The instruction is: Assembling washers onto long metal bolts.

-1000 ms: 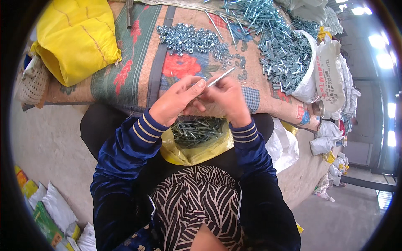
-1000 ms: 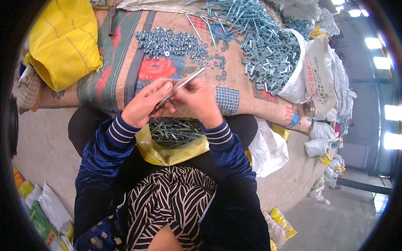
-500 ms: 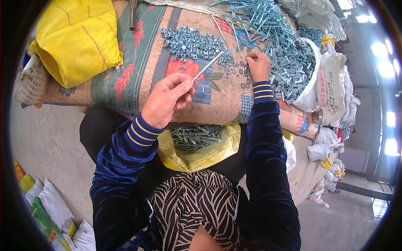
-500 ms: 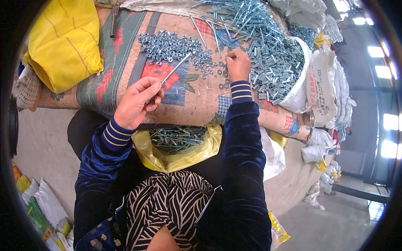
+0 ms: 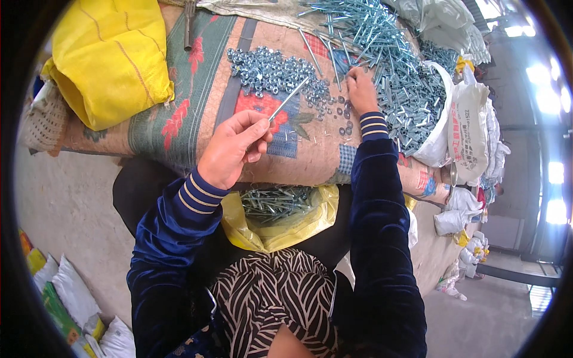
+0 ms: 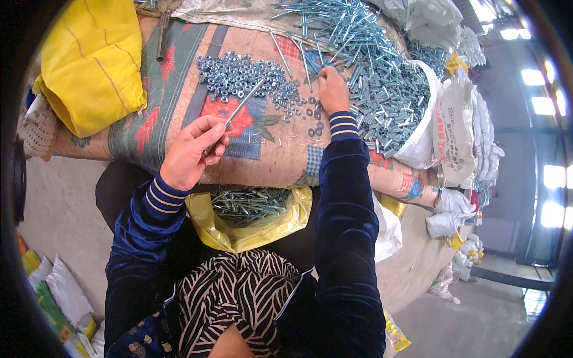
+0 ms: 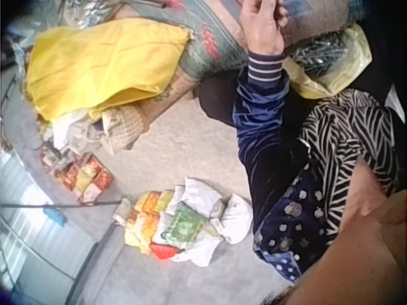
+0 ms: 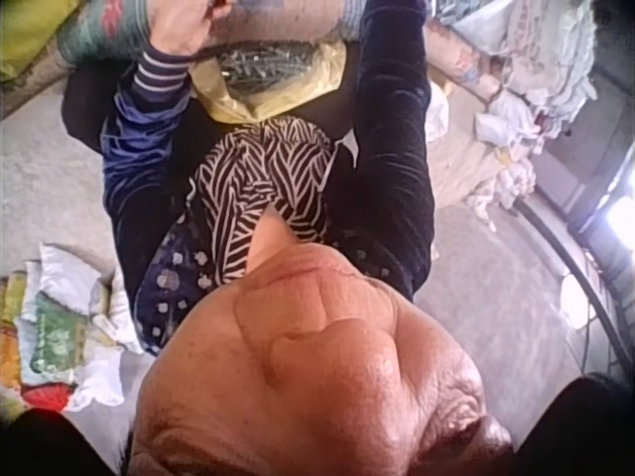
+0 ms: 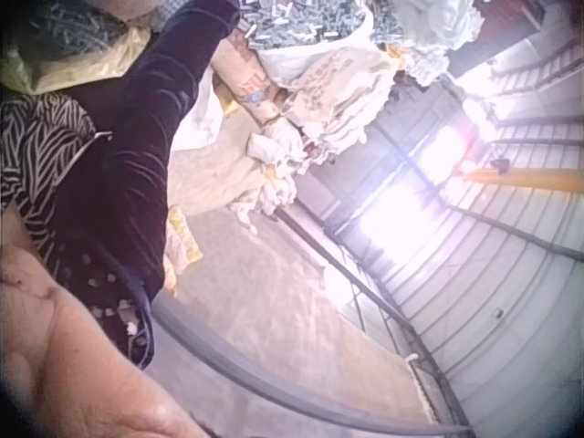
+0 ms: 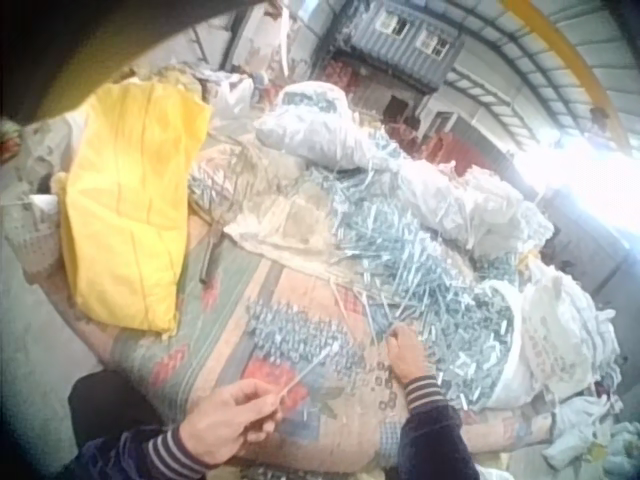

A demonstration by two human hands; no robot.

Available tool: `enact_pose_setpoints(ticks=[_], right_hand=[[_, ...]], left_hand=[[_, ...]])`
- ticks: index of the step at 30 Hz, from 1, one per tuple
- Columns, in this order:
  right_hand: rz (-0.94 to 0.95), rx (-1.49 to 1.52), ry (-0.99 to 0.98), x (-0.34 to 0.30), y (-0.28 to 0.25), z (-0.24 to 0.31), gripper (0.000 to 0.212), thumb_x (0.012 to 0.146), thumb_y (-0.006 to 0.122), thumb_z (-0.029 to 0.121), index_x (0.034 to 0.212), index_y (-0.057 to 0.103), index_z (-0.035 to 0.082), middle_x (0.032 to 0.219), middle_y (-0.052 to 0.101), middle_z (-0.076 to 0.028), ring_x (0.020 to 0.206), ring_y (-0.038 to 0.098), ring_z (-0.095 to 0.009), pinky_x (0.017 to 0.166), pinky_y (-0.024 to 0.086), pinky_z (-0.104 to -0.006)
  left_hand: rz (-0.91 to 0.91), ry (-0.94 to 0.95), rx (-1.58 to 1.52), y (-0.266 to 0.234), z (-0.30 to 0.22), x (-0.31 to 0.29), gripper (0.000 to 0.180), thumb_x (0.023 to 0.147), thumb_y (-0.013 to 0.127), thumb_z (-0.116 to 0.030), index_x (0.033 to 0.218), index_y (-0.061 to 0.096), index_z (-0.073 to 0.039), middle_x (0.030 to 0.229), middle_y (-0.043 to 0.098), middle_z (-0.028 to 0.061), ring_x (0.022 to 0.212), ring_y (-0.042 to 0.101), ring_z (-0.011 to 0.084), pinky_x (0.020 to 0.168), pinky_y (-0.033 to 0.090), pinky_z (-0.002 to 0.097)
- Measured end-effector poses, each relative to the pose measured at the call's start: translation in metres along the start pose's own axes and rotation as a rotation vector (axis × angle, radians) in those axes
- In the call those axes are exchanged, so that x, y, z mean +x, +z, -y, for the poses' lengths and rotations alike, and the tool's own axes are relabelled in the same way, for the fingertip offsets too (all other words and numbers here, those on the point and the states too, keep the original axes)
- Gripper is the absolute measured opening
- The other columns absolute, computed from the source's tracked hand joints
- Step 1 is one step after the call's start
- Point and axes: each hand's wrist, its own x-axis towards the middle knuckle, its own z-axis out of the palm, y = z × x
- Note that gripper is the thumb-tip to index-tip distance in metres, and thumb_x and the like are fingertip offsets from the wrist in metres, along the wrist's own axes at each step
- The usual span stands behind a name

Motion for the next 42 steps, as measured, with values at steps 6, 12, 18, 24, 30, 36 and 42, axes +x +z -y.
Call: enact_pose_setpoints(ticks=[6, 12, 18, 24, 30, 36, 42], right_hand=[[0.156, -0.018, -0.109, -0.036, -0.025, 0.039, 0.012, 0.086, 0.057, 0.013, 0.089, 0.056, 0.002, 0.084, 0.061, -0.015, 0.081, 0.06, -0.03, 0.074, 0.046, -0.0355], [0.144, 0.26, 0.164, -0.057, -0.054, 0.047, 0.016, 0.082, 0.058, 0.009, 0.094, 0.063, 0.0, 0.081, 0.065, -0.011, 0.076, 0.063, -0.018, 0.067, 0.048, -0.0292], [0.109, 0.068, -0.028, -0.04, -0.016, 0.061, 0.015, 0.076, 0.061, 0.007, 0.088, 0.066, 0.0, 0.081, 0.065, -0.017, 0.077, 0.062, -0.03, 0.072, 0.048, -0.0357], [0.102, -0.192, -0.055, -0.045, -0.012, 0.07, 0.012, 0.075, 0.059, 0.007, 0.085, 0.062, 0.001, 0.08, 0.061, -0.018, 0.081, 0.058, -0.036, 0.073, 0.045, -0.0443], [0.016, 0.376, 0.185, -0.05, -0.029, 0.087, 0.009, 0.081, 0.061, 0.006, 0.088, 0.059, 0.0, 0.082, 0.064, -0.013, 0.074, 0.063, -0.024, 0.067, 0.051, -0.0337], [0.067, 1.214, 0.454, -0.072, -0.055, 0.15, 0.022, 0.086, 0.06, -0.001, 0.107, 0.061, -0.006, 0.098, 0.066, -0.014, 0.081, 0.066, -0.017, 0.075, 0.056, -0.0267], [-0.03, 0.895, 0.353, -0.087, -0.059, 0.169, 0.022, 0.086, 0.061, 0.001, 0.107, 0.063, -0.002, 0.099, 0.067, -0.011, 0.084, 0.065, -0.016, 0.074, 0.053, -0.025]], left_hand=[[-0.009, 0.018, -0.029, -0.006, -0.004, -0.004, 0.012, 0.094, 0.055, -0.019, 0.096, 0.057, -0.007, 0.077, 0.056, -0.0008, 0.062, 0.049, 0.0039, 0.049, 0.034, 0.0163], [0.008, -0.001, -0.016, 0.002, -0.007, 0.0, 0.011, 0.093, 0.055, -0.019, 0.094, 0.057, -0.008, 0.078, 0.057, -0.0014, 0.062, 0.05, 0.0039, 0.05, 0.035, 0.0165], [-0.011, 0.033, -0.006, -0.001, -0.003, 0.001, 0.01, 0.093, 0.055, -0.018, 0.097, 0.058, -0.009, 0.078, 0.057, -0.0005, 0.061, 0.05, 0.0044, 0.048, 0.034, 0.0167], [0.007, 0.006, -0.015, -0.006, -0.003, -0.003, 0.008, 0.092, 0.058, -0.016, 0.097, 0.058, -0.01, 0.078, 0.058, 0.0001, 0.061, 0.051, 0.0046, 0.047, 0.034, 0.0156], [0.069, -0.026, 0.058, -0.005, 0.005, -0.001, 0.01, 0.09, 0.06, -0.017, 0.095, 0.059, -0.008, 0.078, 0.058, -0.0006, 0.062, 0.052, 0.0041, 0.047, 0.035, 0.0162], [0.096, -0.056, 0.07, -0.006, 0.013, -0.005, 0.009, 0.089, 0.062, -0.015, 0.093, 0.059, -0.007, 0.075, 0.057, -0.0007, 0.061, 0.053, 0.0053, 0.048, 0.037, 0.0167], [0.105, -0.063, 0.023, -0.004, 0.029, 0.008, 0.008, 0.09, 0.061, -0.015, 0.091, 0.058, -0.008, 0.075, 0.057, -0.0005, 0.061, 0.052, 0.0056, 0.048, 0.037, 0.0168]])
